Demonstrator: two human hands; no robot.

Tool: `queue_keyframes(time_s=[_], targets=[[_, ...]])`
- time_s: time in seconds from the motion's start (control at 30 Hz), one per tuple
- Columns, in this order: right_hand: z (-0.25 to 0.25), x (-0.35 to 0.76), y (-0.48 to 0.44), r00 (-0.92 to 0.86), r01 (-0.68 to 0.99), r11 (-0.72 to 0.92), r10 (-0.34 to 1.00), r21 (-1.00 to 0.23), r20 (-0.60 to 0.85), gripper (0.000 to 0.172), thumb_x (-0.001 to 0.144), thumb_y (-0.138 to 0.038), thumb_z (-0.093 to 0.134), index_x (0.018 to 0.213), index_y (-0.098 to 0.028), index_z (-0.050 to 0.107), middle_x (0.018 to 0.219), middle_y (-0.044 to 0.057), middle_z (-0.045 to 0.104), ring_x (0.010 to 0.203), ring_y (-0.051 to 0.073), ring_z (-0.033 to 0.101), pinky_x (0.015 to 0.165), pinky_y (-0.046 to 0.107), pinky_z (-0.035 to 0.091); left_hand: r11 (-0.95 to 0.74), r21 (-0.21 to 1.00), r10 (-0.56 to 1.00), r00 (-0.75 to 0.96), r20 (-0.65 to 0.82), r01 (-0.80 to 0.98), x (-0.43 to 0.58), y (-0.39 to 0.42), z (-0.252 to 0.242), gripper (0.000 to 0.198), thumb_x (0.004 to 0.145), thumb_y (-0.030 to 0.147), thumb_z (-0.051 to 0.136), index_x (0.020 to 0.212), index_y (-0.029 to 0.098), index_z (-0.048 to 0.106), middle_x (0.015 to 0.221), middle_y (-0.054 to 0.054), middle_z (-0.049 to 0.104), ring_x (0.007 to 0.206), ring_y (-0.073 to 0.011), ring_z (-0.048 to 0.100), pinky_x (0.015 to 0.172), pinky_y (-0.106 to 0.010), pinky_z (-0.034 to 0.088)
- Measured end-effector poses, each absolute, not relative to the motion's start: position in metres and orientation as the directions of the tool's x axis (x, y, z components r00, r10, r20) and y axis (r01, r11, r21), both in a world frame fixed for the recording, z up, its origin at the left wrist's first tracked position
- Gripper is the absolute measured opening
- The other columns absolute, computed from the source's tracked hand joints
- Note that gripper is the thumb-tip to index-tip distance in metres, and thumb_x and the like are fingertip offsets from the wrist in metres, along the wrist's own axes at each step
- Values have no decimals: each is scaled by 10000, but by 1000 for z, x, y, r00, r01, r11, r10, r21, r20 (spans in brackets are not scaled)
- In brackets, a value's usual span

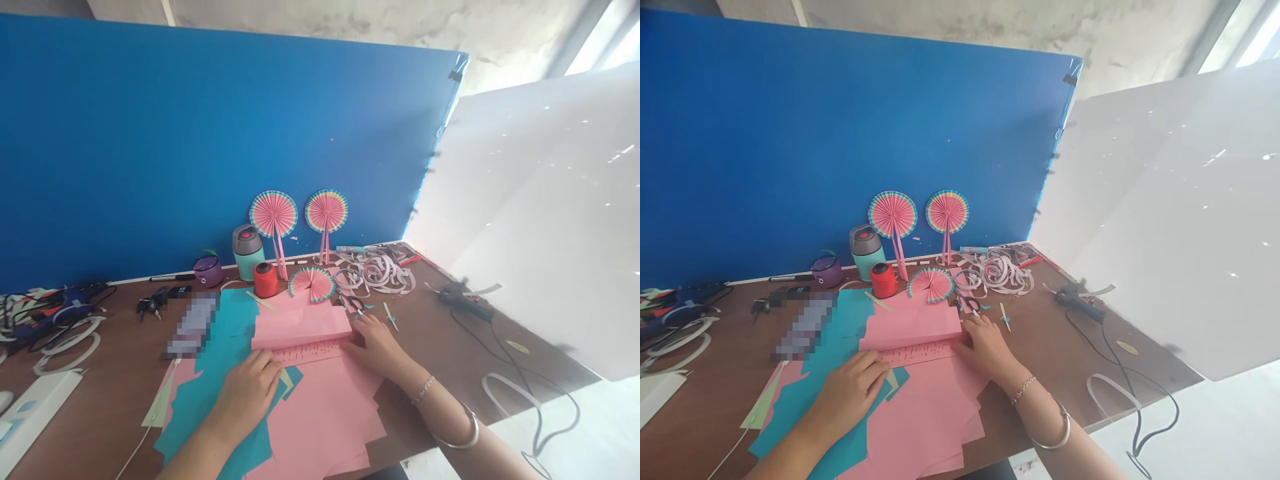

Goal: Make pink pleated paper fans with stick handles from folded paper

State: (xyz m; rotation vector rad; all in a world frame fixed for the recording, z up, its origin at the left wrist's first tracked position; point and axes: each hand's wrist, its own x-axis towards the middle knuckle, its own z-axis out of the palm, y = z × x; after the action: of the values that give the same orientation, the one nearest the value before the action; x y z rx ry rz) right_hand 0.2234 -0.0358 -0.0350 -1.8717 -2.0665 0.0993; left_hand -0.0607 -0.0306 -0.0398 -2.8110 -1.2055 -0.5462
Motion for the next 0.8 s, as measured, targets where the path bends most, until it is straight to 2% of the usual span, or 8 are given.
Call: queue_keyframes(time_s=[0.13, 0.27, 0.37, 0.43, 0.63, 0.8], targets=[[-29, 216, -40, -133, 947, 234, 909, -220, 394, 329, 818, -298, 541, 520, -172, 485, 581, 5, 535, 596, 130, 472, 607, 262, 278, -712, 124, 682, 639, 356, 691, -60, -27, -41, 225, 882, 121, 413, 850, 193, 624, 817, -35, 614, 788, -186, 578, 662, -310, 470], [-29, 209, -47, -293, 881, 441, 793, -171, 534, 376, 881, -281, 469, 524, -173, 519, 523, -1, 518, 496, 101, 413, 533, 250, 257, -706, 117, 687, 637, 349, 698, -60, -26, -42, 228, 876, 103, 414, 805, 186, 613, 786, -30, 605, 760, -184, 578, 628, -305, 461], [-30, 202, -50, -496, 784, 612, 718, -102, 489, 294, 907, -205, 425, 670, -178, 596, 640, 21, 593, 600, 126, 469, 566, 256, 279, -710, 91, 678, 644, 354, 698, -60, -26, -43, 230, 868, 90, 414, 775, 183, 603, 774, -31, 600, 747, -181, 577, 618, -298, 457], [-32, 199, -49, -547, 768, 636, 711, -73, 442, 244, 897, -162, 426, 747, -184, 617, 734, 36, 620, 685, 148, 486, 601, 267, 290, -717, 77, 668, 650, 362, 693, -61, -26, -43, 235, 866, 82, 404, 777, 180, 599, 774, -33, 599, 742, -177, 575, 623, -295, 458], [-37, 197, -45, -505, 835, 548, 798, -50, 328, 183, 837, -106, 453, 739, -177, 591, 778, 45, 593, 730, 166, 463, 644, 292, 303, -729, 63, 658, 673, 338, 682, -60, -24, -42, 252, 868, 78, 368, 752, 172, 571, 754, -39, 582, 714, -184, 559, 600, -311, 451], [-32, 196, -46, -442, 852, 496, 853, -167, 278, 163, 833, -97, 439, 774, -177, 569, 852, 55, 558, 779, 174, 463, 687, 287, 335, -716, 121, 674, 638, 373, 687, -57, -26, -36, 284, 886, 97, 318, 763, 171, 563, 780, -54, 576, 731, -183, 544, 625, -316, 445]])
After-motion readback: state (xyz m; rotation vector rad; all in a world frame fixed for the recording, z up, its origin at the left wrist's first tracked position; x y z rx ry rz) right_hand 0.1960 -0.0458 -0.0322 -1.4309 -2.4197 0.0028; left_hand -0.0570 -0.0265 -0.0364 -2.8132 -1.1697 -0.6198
